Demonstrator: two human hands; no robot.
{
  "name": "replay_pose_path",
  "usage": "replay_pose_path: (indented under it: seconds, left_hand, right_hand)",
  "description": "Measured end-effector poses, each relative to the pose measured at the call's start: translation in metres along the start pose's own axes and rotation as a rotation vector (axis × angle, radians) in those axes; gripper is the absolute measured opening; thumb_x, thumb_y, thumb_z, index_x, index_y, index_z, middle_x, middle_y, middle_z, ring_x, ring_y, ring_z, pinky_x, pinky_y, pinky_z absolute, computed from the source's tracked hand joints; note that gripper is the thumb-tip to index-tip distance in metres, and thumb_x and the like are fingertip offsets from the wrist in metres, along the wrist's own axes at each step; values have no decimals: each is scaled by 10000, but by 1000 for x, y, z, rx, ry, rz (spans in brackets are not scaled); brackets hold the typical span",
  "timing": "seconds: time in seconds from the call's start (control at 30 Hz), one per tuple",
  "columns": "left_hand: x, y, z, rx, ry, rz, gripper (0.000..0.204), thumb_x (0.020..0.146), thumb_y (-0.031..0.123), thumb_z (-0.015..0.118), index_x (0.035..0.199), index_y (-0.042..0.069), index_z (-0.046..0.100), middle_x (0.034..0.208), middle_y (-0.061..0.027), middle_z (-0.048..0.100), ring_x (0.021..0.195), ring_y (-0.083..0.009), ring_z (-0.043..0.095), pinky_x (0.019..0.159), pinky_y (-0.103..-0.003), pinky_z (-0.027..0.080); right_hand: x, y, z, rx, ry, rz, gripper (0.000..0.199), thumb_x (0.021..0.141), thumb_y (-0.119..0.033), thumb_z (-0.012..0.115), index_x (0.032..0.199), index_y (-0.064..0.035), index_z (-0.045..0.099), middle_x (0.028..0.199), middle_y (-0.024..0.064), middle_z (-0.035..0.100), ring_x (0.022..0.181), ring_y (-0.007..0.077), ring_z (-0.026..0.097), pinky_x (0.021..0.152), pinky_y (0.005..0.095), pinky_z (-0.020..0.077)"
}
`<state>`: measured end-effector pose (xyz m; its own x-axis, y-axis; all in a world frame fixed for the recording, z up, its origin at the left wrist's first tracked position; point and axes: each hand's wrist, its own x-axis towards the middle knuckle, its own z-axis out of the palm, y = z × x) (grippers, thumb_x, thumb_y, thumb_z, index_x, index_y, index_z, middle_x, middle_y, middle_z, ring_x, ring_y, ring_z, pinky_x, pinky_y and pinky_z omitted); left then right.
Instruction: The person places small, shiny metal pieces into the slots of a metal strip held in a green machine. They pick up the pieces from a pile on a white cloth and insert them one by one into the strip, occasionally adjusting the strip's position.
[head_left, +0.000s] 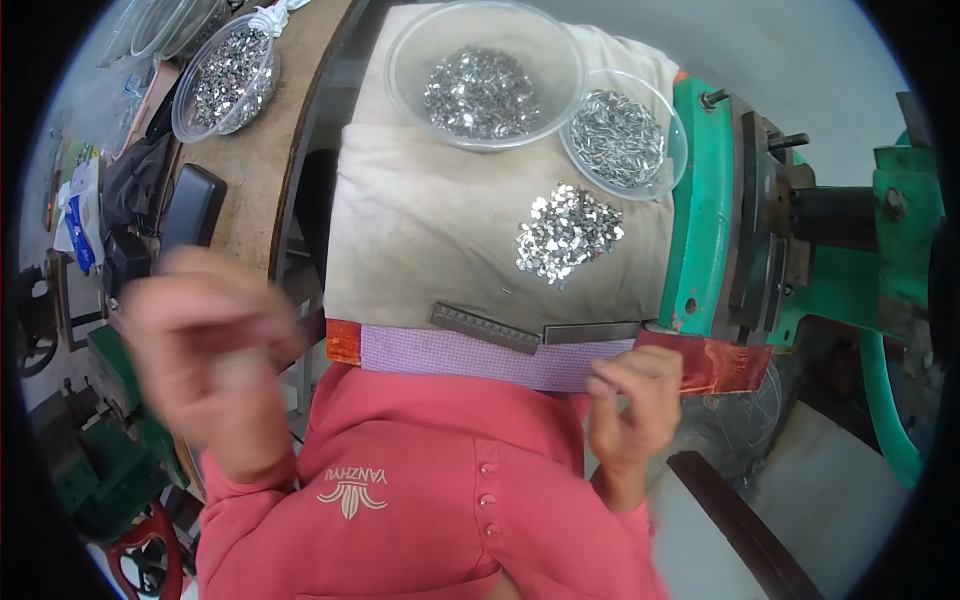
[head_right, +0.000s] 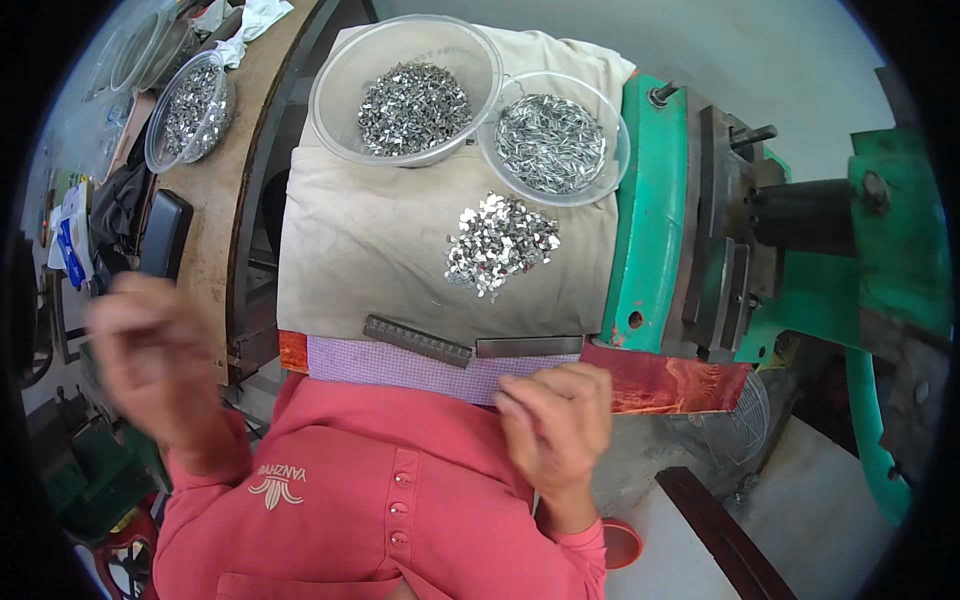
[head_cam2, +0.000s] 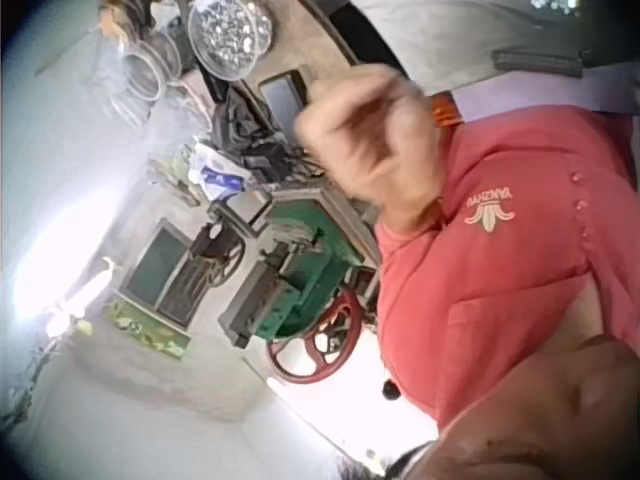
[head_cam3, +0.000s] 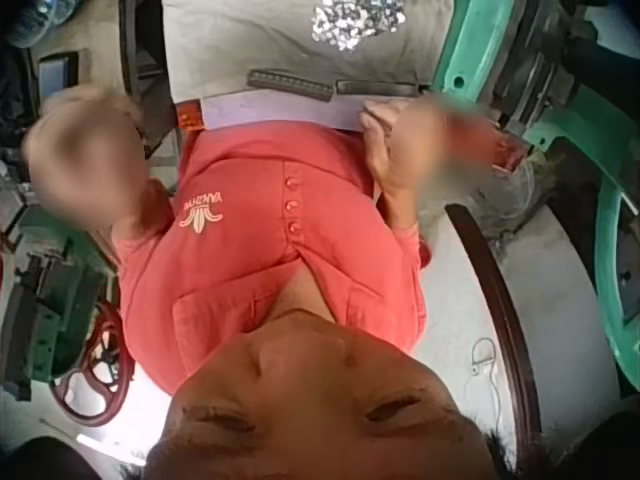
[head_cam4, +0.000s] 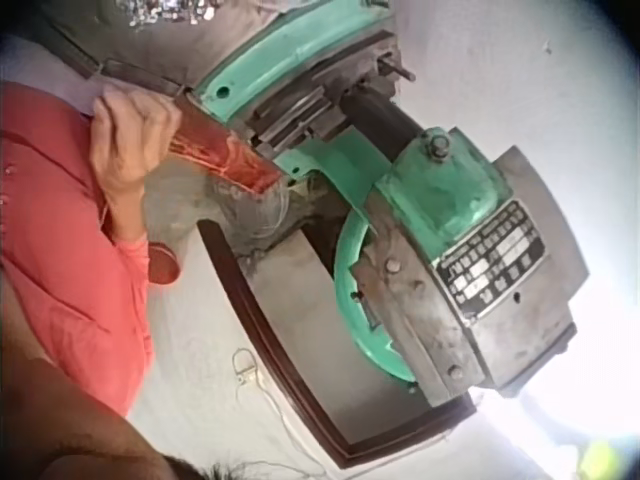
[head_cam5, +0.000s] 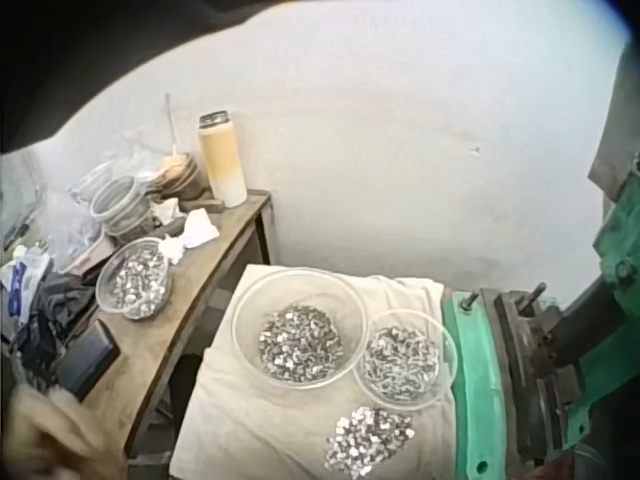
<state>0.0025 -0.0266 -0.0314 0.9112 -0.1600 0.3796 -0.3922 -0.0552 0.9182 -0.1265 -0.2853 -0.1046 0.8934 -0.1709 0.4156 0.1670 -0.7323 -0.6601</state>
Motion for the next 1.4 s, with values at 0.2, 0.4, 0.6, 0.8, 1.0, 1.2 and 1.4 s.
replay_pose_path:
  seconds: [0.2, 0.4, 0.6, 0.8, 1.0, 1.2, 1.4]
  left_hand:
    - [-43, -60, 26, 545, -487, 120, 436, 723, 125, 829, 1116, 47, 657, 1003, -97, 615, 903, -265, 604, 755, -359, 462]
    - [-44, -74, 44, 712, -676, 148, 464, 705, 182, 830, 1139, 97, 689, 1063, -47, 619, 973, -248, 590, 802, -374, 440]
    - [-49, -81, 42, 684, -695, 170, 377, 712, 172, 815, 1071, 117, 713, 1003, -8, 614, 937, -205, 584, 755, -353, 411]
    - [-51, -81, 44, 655, -684, 216, 344, 726, 185, 808, 1049, 111, 718, 976, -8, 608, 916, -207, 582, 766, -358, 421]
    - [-57, -83, 42, 639, -698, 220, 334, 728, 188, 807, 1041, 111, 719, 972, -5, 606, 908, -207, 578, 771, -355, 424]
    - [-55, -80, 32, 625, -695, 175, 326, 731, 187, 807, 1034, 102, 723, 960, -9, 602, 895, -210, 576, 759, -357, 426]
    - [-57, -81, 31, 606, -684, 158, 322, 731, 180, 809, 1030, 95, 727, 954, -15, 600, 875, -214, 572, 733, -359, 432]
  right_hand:
    - [-14, 9, 19, -258, -178, 31, 478, 699, -279, 870, 1142, -146, 748, 1208, 77, 591, 1104, 284, 496, 929, 405, 402]
    - [-17, 20, 29, -275, -239, 77, 411, 715, -303, 859, 1109, -254, 751, 1277, 52, 571, 1168, 288, 474, 977, 427, 329]
    - [-25, 29, 27, -265, -195, 70, 341, 705, -291, 863, 1027, -241, 764, 1232, 30, 598, 1140, 268, 504, 958, 407, 339]
    - [-30, 28, 27, -331, -135, 52, 323, 712, -303, 858, 1014, -231, 767, 1182, 8, 615, 1108, 247, 531, 952, 401, 349]
    - [-32, 31, 28, -329, -148, 2, 361, 708, -331, 858, 1039, -221, 763, 1131, 1, 614, 1084, 246, 542, 945, 397, 360]
    - [-33, 30, 22, -312, -188, 15, 387, 690, -343, 868, 1044, -222, 768, 1028, -6, 588, 1013, 226, 527, 879, 388, 361]
    - [-34, 35, 20, -309, -141, 44, 350, 690, -297, 873, 1016, -204, 787, 995, 5, 582, 976, 229, 516, 860, 382, 374]
